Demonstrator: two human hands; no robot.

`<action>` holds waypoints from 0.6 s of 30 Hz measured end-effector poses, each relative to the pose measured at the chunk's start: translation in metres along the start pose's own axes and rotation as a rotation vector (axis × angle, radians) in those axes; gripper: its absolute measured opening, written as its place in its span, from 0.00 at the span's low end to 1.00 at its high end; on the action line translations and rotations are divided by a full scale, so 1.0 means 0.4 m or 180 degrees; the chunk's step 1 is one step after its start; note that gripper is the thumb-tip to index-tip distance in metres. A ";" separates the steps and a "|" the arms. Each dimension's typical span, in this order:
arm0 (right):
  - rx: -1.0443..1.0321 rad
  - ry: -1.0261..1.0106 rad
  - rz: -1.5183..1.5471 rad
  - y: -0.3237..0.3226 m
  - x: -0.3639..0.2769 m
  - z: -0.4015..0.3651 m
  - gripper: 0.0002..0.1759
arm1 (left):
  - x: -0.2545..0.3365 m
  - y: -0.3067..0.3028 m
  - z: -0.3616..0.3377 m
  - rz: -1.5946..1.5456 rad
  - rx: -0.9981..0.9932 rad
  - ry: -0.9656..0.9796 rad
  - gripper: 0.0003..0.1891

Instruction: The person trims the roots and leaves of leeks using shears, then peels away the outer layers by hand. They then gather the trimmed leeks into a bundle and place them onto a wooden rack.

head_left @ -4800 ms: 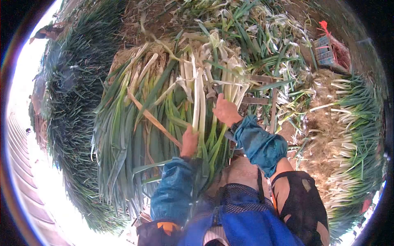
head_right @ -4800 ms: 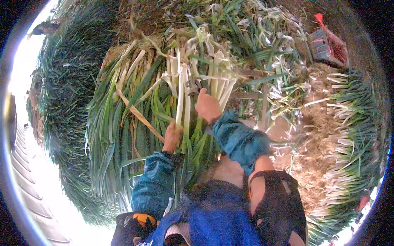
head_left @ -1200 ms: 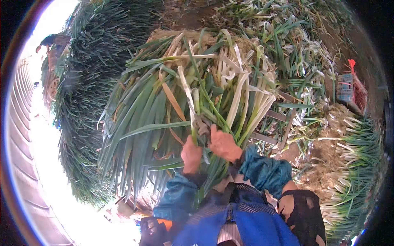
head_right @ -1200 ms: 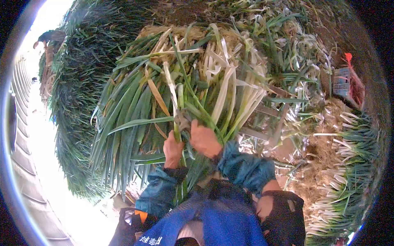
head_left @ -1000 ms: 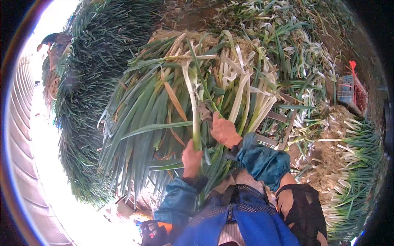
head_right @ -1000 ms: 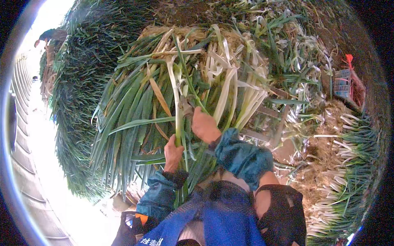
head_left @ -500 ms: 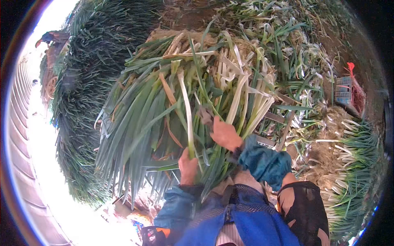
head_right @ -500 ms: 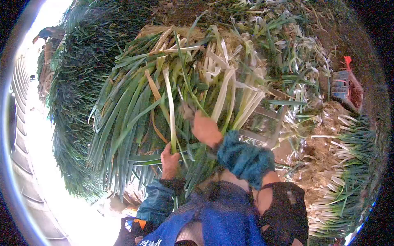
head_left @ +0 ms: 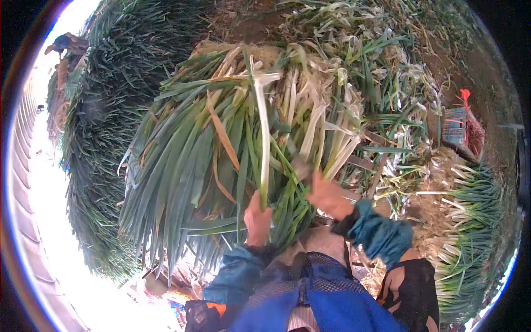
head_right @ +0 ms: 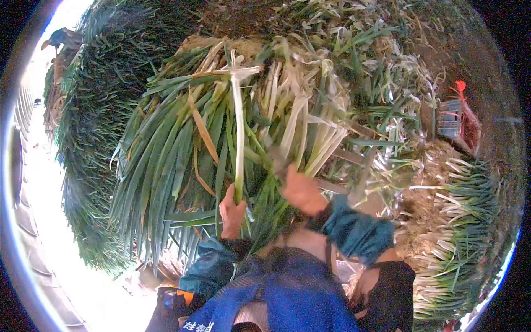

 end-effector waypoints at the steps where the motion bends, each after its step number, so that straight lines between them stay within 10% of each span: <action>1: -0.0274 -0.0309 0.0204 0.052 -0.045 -0.019 0.23 | 0.005 -0.012 -0.003 -0.0022 0.0071 0.0010 0.28; 6: 0.0010 0.0074 0.0079 0.030 0.005 0.120 0.21 | -0.027 -0.048 0.012 0.0041 0.0193 0.0034 0.29; 10: 0.1894 0.0763 0.0493 -0.260 0.279 0.156 0.27 | -0.008 -0.006 0.036 0.0242 -0.0094 0.0040 0.29; 18: 0.0342 -0.0099 0.0069 -0.059 -0.034 0.051 0.27 | -0.052 0.220 -0.012 0.0647 -0.0653 0.0311 0.26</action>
Point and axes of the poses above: each hand's wrist, its own z-axis towards the middle knuckle, its own y-axis out of the palm, x = y × z, the point moved 9 cm from there along z, towards the middle knuckle, and after that the axes turned 5 degrees about y, right-handed, at the moved point
